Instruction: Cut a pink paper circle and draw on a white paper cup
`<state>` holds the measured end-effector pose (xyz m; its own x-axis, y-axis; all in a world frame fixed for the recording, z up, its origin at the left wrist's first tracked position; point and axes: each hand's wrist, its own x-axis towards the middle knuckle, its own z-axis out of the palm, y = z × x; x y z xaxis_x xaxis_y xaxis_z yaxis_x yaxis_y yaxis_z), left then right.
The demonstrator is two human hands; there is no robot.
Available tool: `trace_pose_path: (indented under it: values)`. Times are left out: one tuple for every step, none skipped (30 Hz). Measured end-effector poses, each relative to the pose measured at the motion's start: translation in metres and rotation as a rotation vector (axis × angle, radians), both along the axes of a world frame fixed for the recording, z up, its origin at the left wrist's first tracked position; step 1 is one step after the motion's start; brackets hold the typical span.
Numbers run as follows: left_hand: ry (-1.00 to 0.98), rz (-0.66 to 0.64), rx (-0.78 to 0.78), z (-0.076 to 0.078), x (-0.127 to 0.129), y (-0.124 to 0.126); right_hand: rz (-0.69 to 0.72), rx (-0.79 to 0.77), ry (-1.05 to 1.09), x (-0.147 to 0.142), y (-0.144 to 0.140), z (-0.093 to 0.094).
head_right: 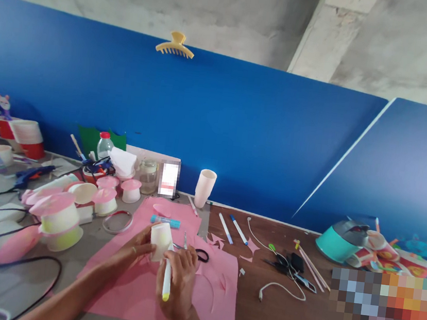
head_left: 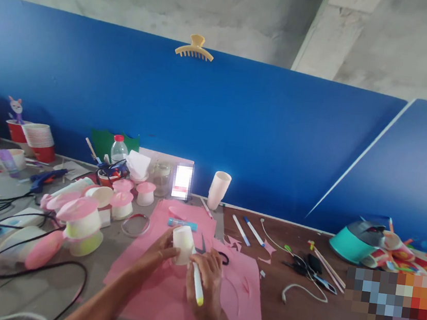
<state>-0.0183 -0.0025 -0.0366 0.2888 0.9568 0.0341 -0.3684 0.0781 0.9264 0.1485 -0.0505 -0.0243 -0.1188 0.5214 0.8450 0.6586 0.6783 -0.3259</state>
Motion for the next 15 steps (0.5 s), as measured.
trace_pose_path:
  values:
    - [0.0,0.001,0.006,-0.001,0.0,0.001,0.011,-0.003,-0.001,-0.002,-0.003,0.001]
    - [0.0,0.002,0.012,-0.002,-0.001,0.001,0.031,-0.011,-0.004,-0.005,-0.006,0.002]
    - [0.004,0.003,0.019,-0.003,-0.001,0.002,0.059,-0.018,-0.009,-0.007,-0.009,0.003]
    - [0.009,0.006,0.025,-0.004,-0.002,0.002,0.09,-0.021,-0.009,-0.01,-0.013,0.004]
    - [0.016,0.011,0.029,-0.004,-0.002,0.002,0.125,-0.016,-0.009,-0.011,-0.015,0.005]
    - [0.022,0.016,0.03,-0.004,-0.002,0.002,0.15,-0.007,-0.007,-0.012,-0.017,0.005]
    - [0.028,0.021,0.026,-0.003,-0.002,0.001,0.163,-0.001,-0.007,-0.012,-0.018,0.006]
    - [0.033,0.023,0.02,-0.002,-0.002,0.001,0.16,0.0,-0.012,-0.011,-0.017,0.006]
    - [0.036,0.023,0.013,-0.002,-0.002,0.001,0.142,-0.005,-0.019,-0.01,-0.015,0.005]
    - [0.038,0.02,0.006,-0.001,-0.002,0.001,0.114,-0.013,-0.025,-0.007,-0.013,0.004]
    - [0.039,0.018,-0.001,-0.001,-0.002,0.001,0.082,-0.016,-0.023,-0.004,-0.009,0.003]
    - [0.039,0.017,-0.006,-0.001,-0.002,0.001,0.055,-0.019,-0.017,-0.002,-0.006,0.002]
    - [0.038,0.018,-0.01,-0.001,-0.002,0.001,0.033,-0.021,-0.008,0.0,-0.003,0.002]
    - [0.037,0.019,-0.013,0.0,-0.002,0.001,0.018,-0.018,-0.001,0.002,-0.002,0.001]
    - [0.038,0.021,-0.015,0.0,-0.002,0.001,0.012,-0.018,0.0,0.002,-0.001,0.001]
